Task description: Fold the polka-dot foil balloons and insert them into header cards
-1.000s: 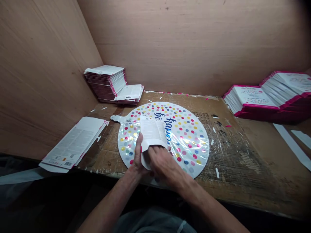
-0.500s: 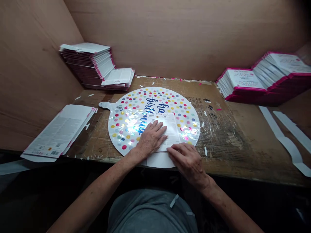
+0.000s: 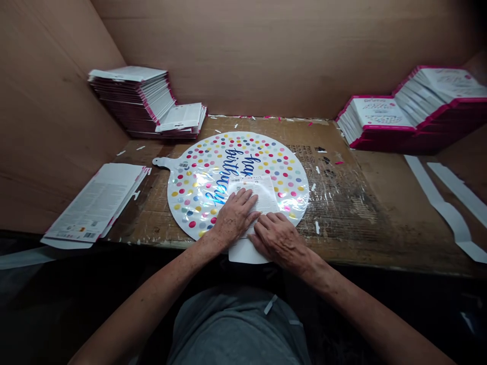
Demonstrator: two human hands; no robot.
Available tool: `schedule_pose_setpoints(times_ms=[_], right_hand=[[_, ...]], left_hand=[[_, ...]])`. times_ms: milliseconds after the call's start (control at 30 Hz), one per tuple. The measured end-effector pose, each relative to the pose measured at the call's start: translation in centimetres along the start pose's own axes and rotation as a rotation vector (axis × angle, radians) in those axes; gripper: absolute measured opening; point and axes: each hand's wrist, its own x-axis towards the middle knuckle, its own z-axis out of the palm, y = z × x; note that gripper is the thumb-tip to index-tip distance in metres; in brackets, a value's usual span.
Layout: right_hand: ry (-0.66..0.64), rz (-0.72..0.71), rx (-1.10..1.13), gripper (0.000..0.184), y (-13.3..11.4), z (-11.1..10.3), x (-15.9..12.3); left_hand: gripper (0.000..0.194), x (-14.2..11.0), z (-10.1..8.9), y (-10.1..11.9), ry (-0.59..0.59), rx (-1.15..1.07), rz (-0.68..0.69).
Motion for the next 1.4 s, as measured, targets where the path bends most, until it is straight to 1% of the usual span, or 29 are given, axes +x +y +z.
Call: schedule_pose_setpoints(times_ms=[67,100,167,200,233,300,367,400,433,500,533,567,633,700,733,767,800,833,900,933,967,1033,1100,1133,1167,1233,1300,1333,1400], right_hand=[[-0.039,-0.025,-0.009,0.022,0.2,-0.5,-0.5],[-0.064,-0.049,0.023,0.024,0.4,-0.9,-1.2],[-0.097,-0.11,0.146,0.029,0.8,-1.9,-3.5],[-0.085,-0.124,0.213,0.032,0.9,-2.4,-4.8],[-0.046,-0.117,0.264,0.035,1.1,-2.7,-6.0],[0.087,-0.068,0.307,0.034,1.1,-3.0,-7.6],[0.2,-0.029,0.292,0.032,0.8,-2.5,-8.0],[0.229,-0.035,0.276,0.036,0.5,-2.1,-7.8],[0.243,-0.05,0.258,0.039,0.2,-1.7,-7.5],[0.256,-0.074,0.223,0.031,-0.3,-0.8,-6.9],[0.259,-0.078,0.21,0.026,-0.4,-0.5,-6.6],[0.262,-0.077,0.202,0.024,-0.5,-0.3,-6.5],[0.26,-0.078,0.208,0.022,-0.5,-0.1,-6.3],[0.263,-0.063,0.254,0.02,-0.3,-0.2,-6.1],[0.263,-0.028,0.294,0.018,-0.2,-0.2,-5.9],[0.258,0.031,0.342,0.017,-0.1,-0.2,-5.5],[0.238,0.11,0.397,0.017,0.0,-0.2,-5.1],[0.205,0.198,0.45,0.02,0.0,-0.2,-4.6],[0.16,0.36,0.485,0.024,0.1,0.0,-3.6],[0.161,0.404,0.449,0.026,0.1,0.1,-3.3],[0.17,0.401,0.39,0.029,0.1,0.2,-3.2],[0.182,0.278,0.258,0.041,0.1,0.3,-3.8],[0.174,0.103,0.197,0.045,0.1,0.3,-5.2],[0.181,0.044,0.198,0.042,0.2,0.3,-6.0],[0.205,0.017,0.202,0.037,0.3,0.2,-6.7],[0.272,0.013,0.208,0.029,0.6,-0.1,-7.6],[0.352,0.029,0.202,0.029,0.8,-0.6,-7.4],[0.395,0.037,0.2,0.029,0.8,-0.8,-6.9],[0.47,0.04,0.213,0.029,0.7,-1.0,-5.2]], left_hand=[[0.042,0.2,0.1,-0.1,-0.005,0.009,0.022],[0.042,0.3,0.2,-0.1,0.0,0.012,0.031],[0.042,0.6,0.4,-0.3,0.018,0.015,0.054],[0.042,0.7,0.5,-0.4,0.026,0.013,0.068],[0.041,0.9,0.6,-0.4,0.03,0.006,0.086],[0.04,1.2,0.7,-0.6,0.035,-0.015,0.12],[0.038,1.2,0.7,-0.6,0.071,-0.046,0.123],[0.037,0.9,0.6,-0.6,0.108,-0.069,0.118],[0.034,0.5,0.4,-0.5,0.156,-0.102,0.113],[0.025,-1.0,-0.2,-0.4,0.247,-0.186,0.126],[0.022,-2.0,-0.6,-0.3,0.263,-0.227,0.155],[0.023,-3.2,-0.9,-0.2,0.255,-0.261,0.193],[0.04,-5.5,-1.4,-0.1,0.198,-0.3,0.26],[0.054,-7.3,-1.6,0.0,0.162,-0.318,0.278],[0.052,-7.8,-1.6,0.0,0.164,-0.329,0.259],[0.041,-8.0,-1.4,0.1,0.177,-0.339,0.217],[0.026,-8.0,-1.3,0.3,0.195,-0.344,0.155],[0.019,-7.8,-1.1,0.6,0.218,-0.337,0.068],[0.024,-6.9,-0.7,1.2,0.268,-0.267,-0.148],[0.025,-6.4,-0.4,1.4,0.296,-0.207,-0.252],[0.024,-6.0,-0.2,1.7,0.318,-0.143,-0.334],[0.024,-5.3,0.3,2.1,0.341,-0.047,-0.42],[0.027,-5.1,0.5,2.3,0.353,-0.041,-0.424],[0.031,-5.2,0.5,2.4,0.364,-0.072,-0.414],[0.035,-5.4,0.4,2.5,0.38,-0.119,-0.407],[0.042,-6.0,-0.2,3.0,0.414,-0.239,-0.433],[0.045,-6.4,-1.0,3.5,0.424,-0.408,-0.538],[0.048,-6.5,-1.4,3.7,0.414,-0.532,-0.612],[0.053,-6.4,-2.2,3.9,0.36,-0.87,-0.743]])
